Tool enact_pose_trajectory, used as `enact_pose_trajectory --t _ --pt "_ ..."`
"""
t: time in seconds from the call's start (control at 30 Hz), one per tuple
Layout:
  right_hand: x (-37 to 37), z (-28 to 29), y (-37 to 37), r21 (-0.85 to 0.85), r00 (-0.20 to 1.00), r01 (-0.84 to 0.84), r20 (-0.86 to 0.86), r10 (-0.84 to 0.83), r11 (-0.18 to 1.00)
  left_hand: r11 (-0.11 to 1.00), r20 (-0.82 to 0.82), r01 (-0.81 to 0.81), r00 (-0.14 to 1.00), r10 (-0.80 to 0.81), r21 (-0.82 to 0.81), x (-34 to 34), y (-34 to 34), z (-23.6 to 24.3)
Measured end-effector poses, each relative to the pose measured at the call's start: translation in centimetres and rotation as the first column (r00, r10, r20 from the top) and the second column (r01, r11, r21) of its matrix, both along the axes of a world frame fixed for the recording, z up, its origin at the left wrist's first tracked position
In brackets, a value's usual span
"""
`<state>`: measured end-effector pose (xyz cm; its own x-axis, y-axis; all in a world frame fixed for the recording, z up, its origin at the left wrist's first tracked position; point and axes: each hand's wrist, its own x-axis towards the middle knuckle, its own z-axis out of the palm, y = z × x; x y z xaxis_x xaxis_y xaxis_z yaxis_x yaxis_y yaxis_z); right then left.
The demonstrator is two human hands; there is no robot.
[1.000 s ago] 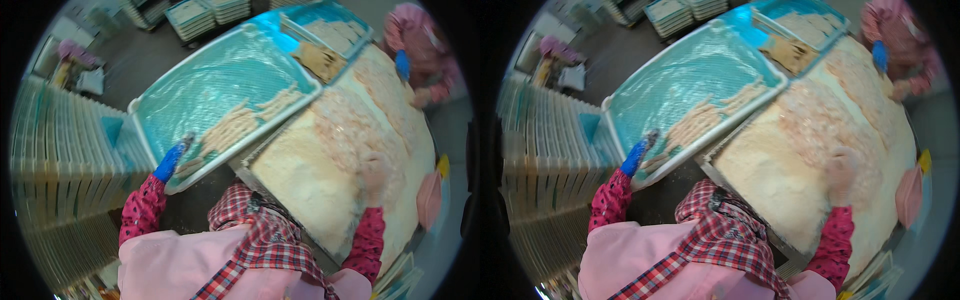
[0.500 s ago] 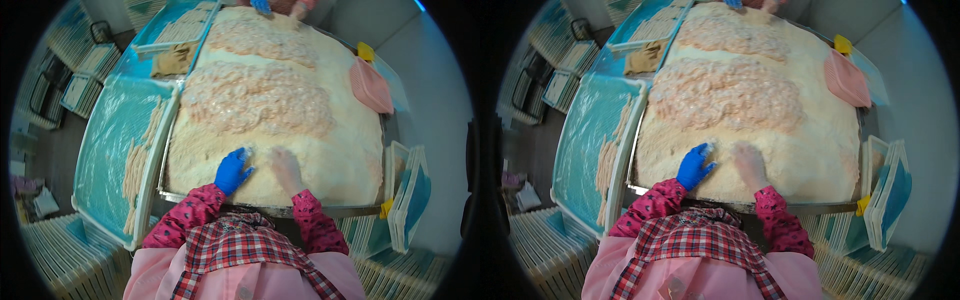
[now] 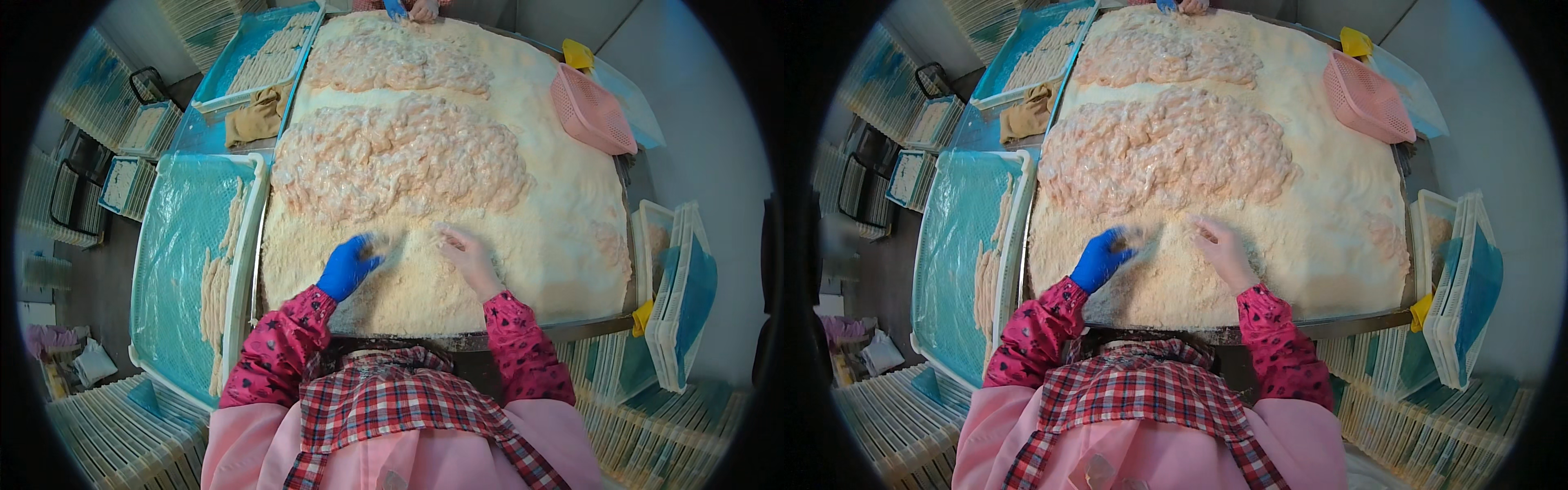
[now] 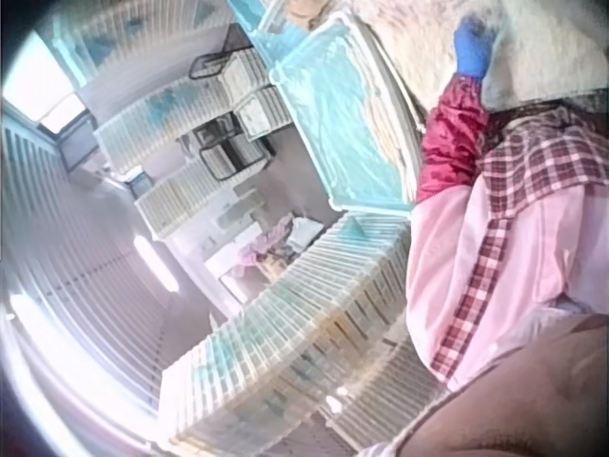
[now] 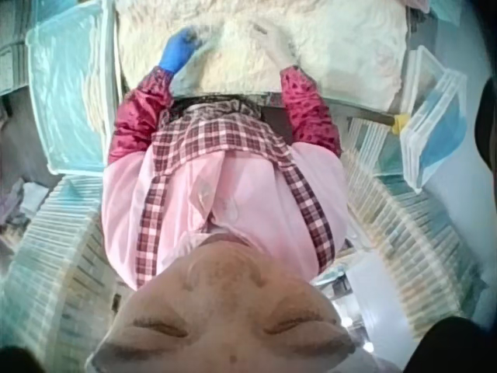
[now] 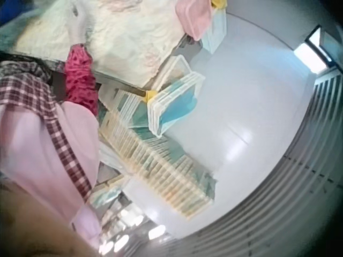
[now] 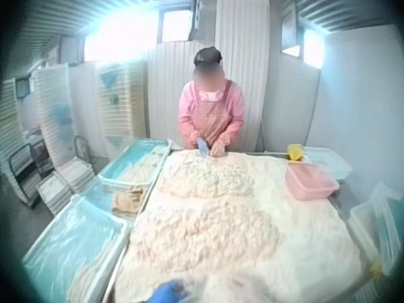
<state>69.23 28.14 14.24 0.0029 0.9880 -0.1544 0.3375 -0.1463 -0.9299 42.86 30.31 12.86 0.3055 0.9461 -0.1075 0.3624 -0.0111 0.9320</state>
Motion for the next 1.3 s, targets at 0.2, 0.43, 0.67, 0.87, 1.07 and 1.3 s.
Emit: enact_pose_trajectory --t 0.2,0.43,0.67,0.87,1.07,1.3 --pt "-1.2 0.3 -0.6 0.392 0.941 -0.058 0.328 -0.080 0.918 0.842 -0.460 0.306 0.884 -0.078 0.444 -1.1 -1.6 -0.9" --pt "-2.4 1.3 0.6 0.328 0.972 -0.028 0.230 -0.051 0.944 0.898 0.573 -0.141 0.726 0.380 -0.417 -0.1 -1.1 -2.3" --pt "-4.3 0.3 2.4 0.157 0.977 -0.136 0.184 0.106 0.978 0.752 0.819 0.359 0.065 0.570 -0.552 -0.5 -2.0 -1.4" --pt "-12.7 3.1 -1.7 0.457 0.884 -0.321 0.459 0.090 0.830 0.911 0.517 0.106 -0.794 0.318 -0.398 9.6 -4.7 -1.2" --pt "-10.9 3.0 -3.0 0.573 0.937 -0.146 0.341 -0.073 0.806 0.826 0.873 0.281 0.134 0.470 -0.488 1.9 -2.0 2.2" --pt "-13.1 4.6 0.0 0.534 0.799 -0.432 0.600 0.034 0.727 0.911 0.979 -0.407 -0.150 -0.138 0.066 10.2 -2.4 2.5"
